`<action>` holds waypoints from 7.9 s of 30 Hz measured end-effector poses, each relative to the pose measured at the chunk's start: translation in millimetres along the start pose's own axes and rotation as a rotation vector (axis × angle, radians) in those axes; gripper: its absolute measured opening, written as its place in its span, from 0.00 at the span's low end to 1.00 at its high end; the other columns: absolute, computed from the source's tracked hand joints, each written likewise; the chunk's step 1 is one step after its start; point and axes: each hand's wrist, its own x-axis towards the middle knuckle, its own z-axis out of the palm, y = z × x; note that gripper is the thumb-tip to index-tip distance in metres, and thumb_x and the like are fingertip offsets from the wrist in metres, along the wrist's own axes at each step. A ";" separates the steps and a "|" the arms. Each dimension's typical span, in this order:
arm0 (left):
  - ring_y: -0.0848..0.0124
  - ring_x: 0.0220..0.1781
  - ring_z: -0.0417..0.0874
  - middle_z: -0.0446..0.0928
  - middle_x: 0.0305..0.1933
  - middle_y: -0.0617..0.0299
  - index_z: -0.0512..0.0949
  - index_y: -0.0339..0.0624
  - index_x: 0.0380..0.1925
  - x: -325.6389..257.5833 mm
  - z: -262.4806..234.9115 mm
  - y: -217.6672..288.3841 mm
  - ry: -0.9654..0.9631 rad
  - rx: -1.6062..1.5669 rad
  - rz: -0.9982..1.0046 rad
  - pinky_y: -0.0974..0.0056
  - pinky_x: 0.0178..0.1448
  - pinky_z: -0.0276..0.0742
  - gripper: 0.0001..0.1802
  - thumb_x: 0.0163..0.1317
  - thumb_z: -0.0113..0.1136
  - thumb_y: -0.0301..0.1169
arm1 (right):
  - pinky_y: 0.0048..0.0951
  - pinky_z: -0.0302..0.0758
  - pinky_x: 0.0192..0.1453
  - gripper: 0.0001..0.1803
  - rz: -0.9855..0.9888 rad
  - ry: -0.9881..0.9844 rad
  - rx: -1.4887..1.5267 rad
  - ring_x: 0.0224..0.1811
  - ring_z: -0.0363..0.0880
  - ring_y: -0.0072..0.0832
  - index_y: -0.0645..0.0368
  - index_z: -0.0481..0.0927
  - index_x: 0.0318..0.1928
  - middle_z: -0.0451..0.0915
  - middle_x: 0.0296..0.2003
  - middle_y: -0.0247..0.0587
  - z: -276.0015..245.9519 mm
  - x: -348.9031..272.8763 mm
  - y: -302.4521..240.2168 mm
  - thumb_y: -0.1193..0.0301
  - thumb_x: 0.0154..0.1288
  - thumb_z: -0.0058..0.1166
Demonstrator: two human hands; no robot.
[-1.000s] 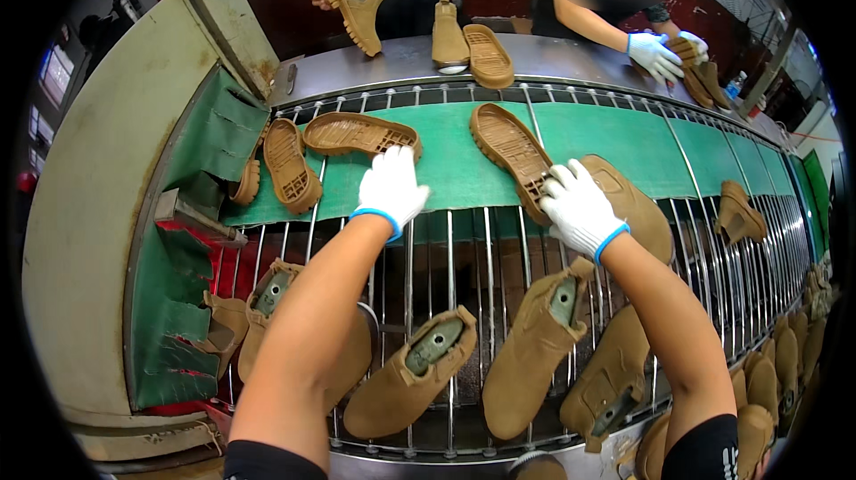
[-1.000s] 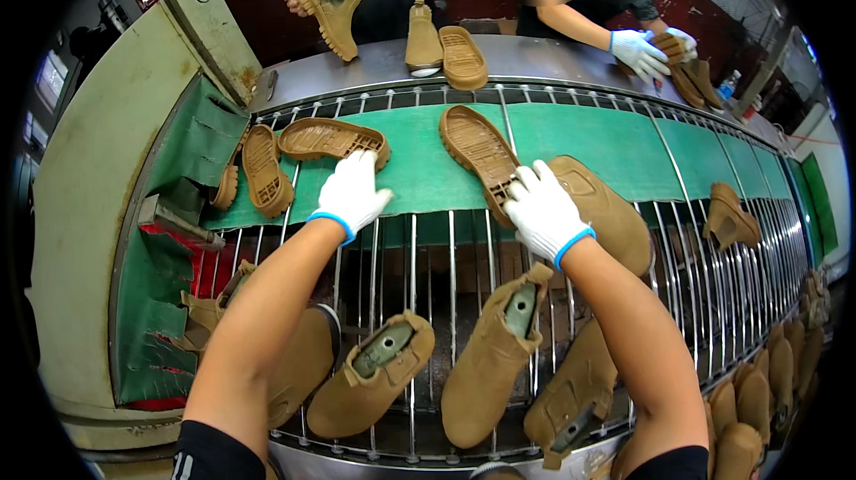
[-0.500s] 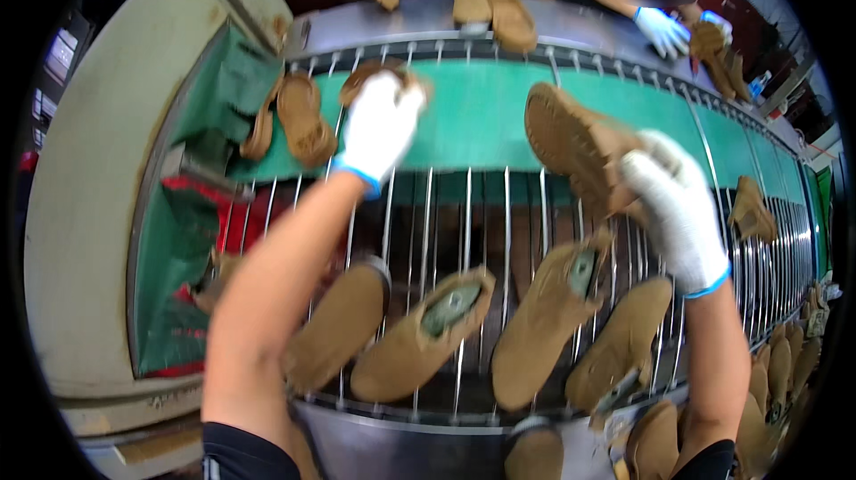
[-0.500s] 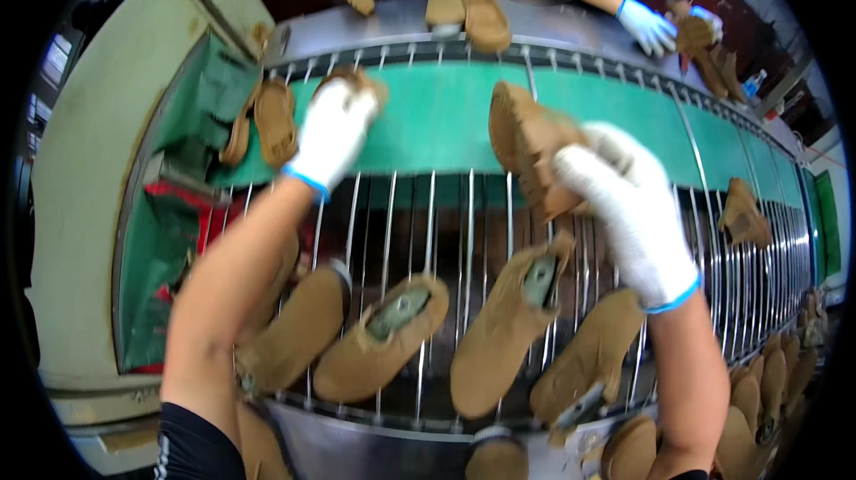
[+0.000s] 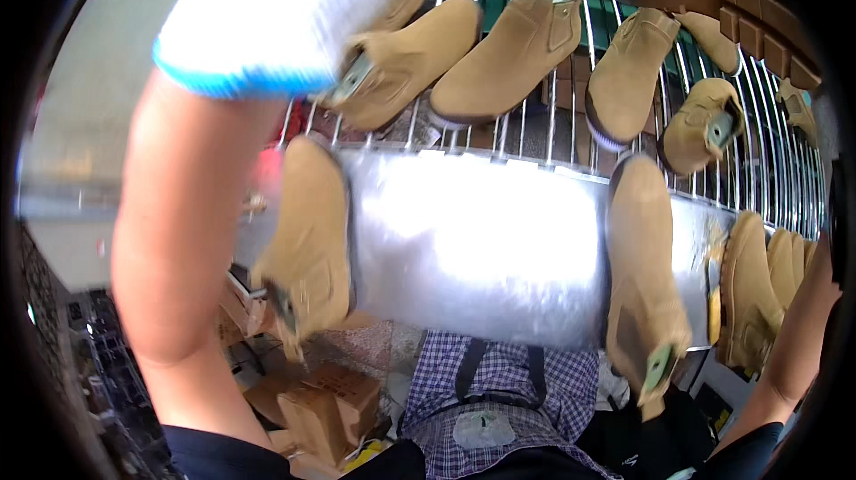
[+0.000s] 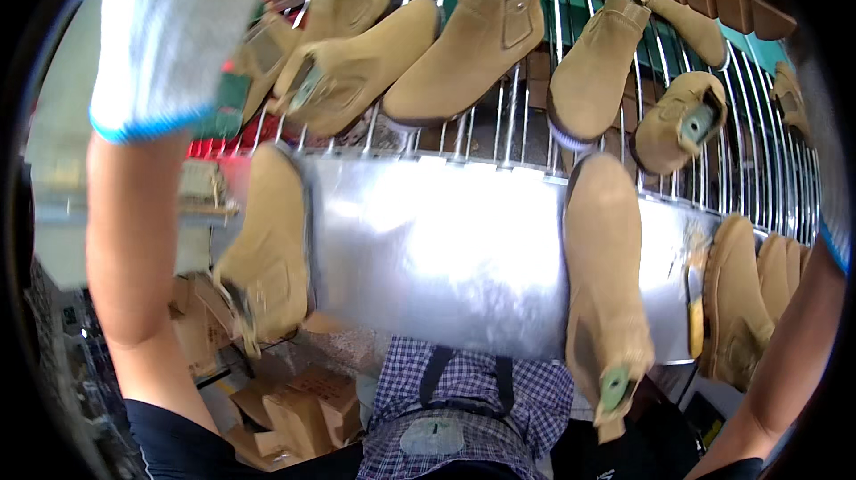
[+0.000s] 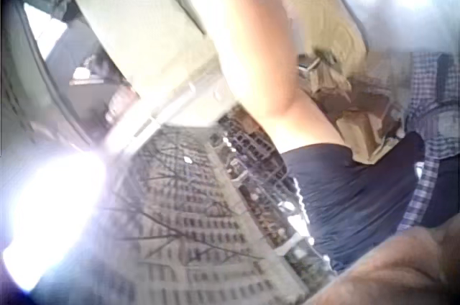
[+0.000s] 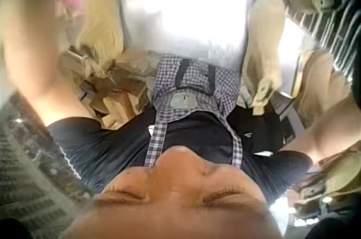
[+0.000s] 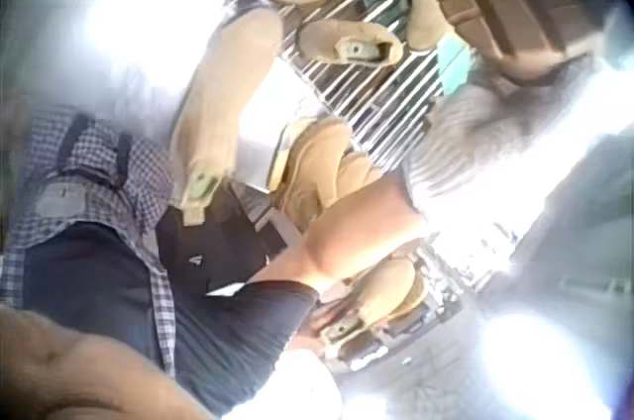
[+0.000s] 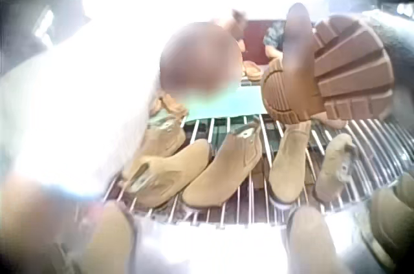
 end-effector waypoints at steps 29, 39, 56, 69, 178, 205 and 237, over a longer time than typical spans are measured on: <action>0.44 0.69 0.80 0.79 0.65 0.41 0.75 0.35 0.66 -228.7 69.3 38.8 -0.306 0.360 -0.198 0.47 0.74 0.76 0.31 0.70 0.67 0.43 | 0.43 0.67 0.84 0.50 0.233 -0.310 -0.060 0.79 0.71 0.40 0.57 0.67 0.81 0.73 0.77 0.46 14.4 -211.5 40.0 0.57 0.63 0.77; 0.41 0.60 0.88 0.86 0.54 0.31 0.82 0.29 0.51 -169.3 132.8 -78.9 -0.453 0.432 -0.663 0.48 0.66 0.82 0.35 0.68 0.66 0.57 | 0.48 0.59 0.86 0.05 0.107 -0.178 0.233 0.51 0.86 0.31 0.49 0.87 0.34 0.88 0.41 0.30 48.1 -274.3 20.4 0.67 0.69 0.65; 0.63 0.69 0.83 0.83 0.66 0.52 0.74 0.30 0.74 -140.7 67.9 97.9 -0.661 -0.558 -0.671 0.60 0.76 0.76 0.40 0.63 0.73 0.35 | 0.34 0.76 0.75 0.40 1.059 0.169 1.047 0.70 0.78 0.34 0.66 0.69 0.79 0.78 0.71 0.48 114.2 -479.9 52.7 0.43 0.88 0.43; 0.63 0.74 0.77 0.72 0.78 0.50 0.60 0.31 0.83 -229.7 112.8 169.8 -0.688 -0.545 -0.613 0.61 0.80 0.70 0.51 0.55 0.64 0.24 | 0.32 0.82 0.67 0.40 0.909 0.384 1.117 0.60 0.84 0.29 0.64 0.78 0.71 0.84 0.61 0.46 51.3 -433.6 -1.9 0.39 0.85 0.47; 0.56 0.64 0.86 0.85 0.63 0.42 0.80 0.27 0.65 -286.7 104.1 69.0 -0.511 -1.059 -1.233 0.54 0.74 0.80 0.29 0.85 0.52 0.46 | 0.44 0.85 0.60 0.38 0.709 -0.765 -0.042 0.52 0.91 0.48 0.59 0.86 0.62 0.91 0.49 0.55 98.9 -372.9 -47.2 0.37 0.83 0.45; 0.51 0.82 0.68 0.64 0.81 0.39 0.54 0.29 0.84 -309.2 80.0 60.3 -0.536 -0.568 -0.868 0.52 0.86 0.64 0.64 0.56 0.85 0.42 | 0.50 0.75 0.71 0.28 0.202 -0.232 -0.916 0.69 0.75 0.54 0.47 0.83 0.66 0.78 0.68 0.47 -7.3 -319.0 81.5 0.58 0.67 0.68; 0.54 0.76 0.74 0.71 0.75 0.45 0.70 0.33 0.75 -307.3 91.4 33.8 -0.580 -0.567 -0.754 0.53 0.81 0.71 0.49 0.58 0.83 0.40 | 0.49 0.85 0.46 0.27 0.402 -0.805 -0.431 0.33 0.88 0.53 0.73 0.85 0.49 0.86 0.32 0.64 153.6 -204.9 -54.5 0.56 0.80 0.50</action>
